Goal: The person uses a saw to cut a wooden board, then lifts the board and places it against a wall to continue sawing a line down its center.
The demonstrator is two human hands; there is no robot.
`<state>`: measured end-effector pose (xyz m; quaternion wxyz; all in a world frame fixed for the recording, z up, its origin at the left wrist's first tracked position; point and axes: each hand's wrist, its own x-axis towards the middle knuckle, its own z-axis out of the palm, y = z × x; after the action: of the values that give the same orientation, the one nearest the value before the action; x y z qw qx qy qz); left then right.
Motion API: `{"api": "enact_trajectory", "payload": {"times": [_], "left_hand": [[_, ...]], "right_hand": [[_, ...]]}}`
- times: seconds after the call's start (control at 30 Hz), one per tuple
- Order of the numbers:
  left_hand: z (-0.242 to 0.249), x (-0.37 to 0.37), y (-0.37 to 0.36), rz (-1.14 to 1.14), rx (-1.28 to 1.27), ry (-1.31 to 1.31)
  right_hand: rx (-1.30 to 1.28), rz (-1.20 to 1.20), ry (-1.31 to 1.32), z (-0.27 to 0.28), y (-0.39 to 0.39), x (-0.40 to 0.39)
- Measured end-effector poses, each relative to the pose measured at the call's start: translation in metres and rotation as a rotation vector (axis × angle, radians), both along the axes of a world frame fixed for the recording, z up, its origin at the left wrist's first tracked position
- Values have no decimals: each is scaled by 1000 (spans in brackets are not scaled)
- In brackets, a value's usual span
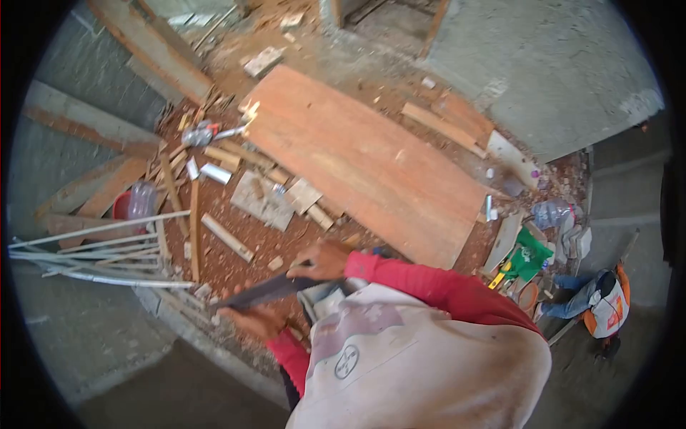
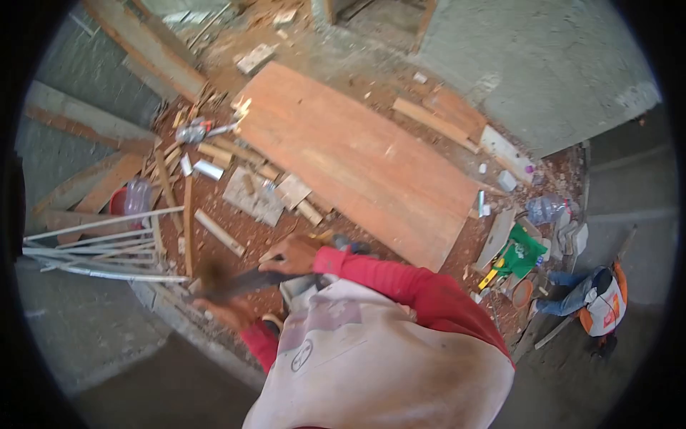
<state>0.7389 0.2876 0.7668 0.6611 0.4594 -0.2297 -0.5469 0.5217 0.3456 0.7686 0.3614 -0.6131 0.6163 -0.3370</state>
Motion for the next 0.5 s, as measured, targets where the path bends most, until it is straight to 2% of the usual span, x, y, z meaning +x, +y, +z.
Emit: {"api": "enact_trajectory", "payload": {"times": [0.07,0.13,0.2,0.27,0.33,0.5], "left_hand": [[29,-24,-25,-50,-19,95],[17,-19,-62,-291,-76,421],[16,-20,-103,-457,-78,541],[22,-16,-136,-434,-50,478],[19,-7,-168,-673,-57,569],[9,9,-227,-639,87,507]], "right_hand": [[52,-69,-104,-4,-18,10],[102,-78,-98,-7,-37,20],[145,-110,-91,-13,-61,30],[179,-177,-80,-21,-87,38],[208,-191,-82,-18,-107,51],[207,-330,-115,-16,-143,75]]}}
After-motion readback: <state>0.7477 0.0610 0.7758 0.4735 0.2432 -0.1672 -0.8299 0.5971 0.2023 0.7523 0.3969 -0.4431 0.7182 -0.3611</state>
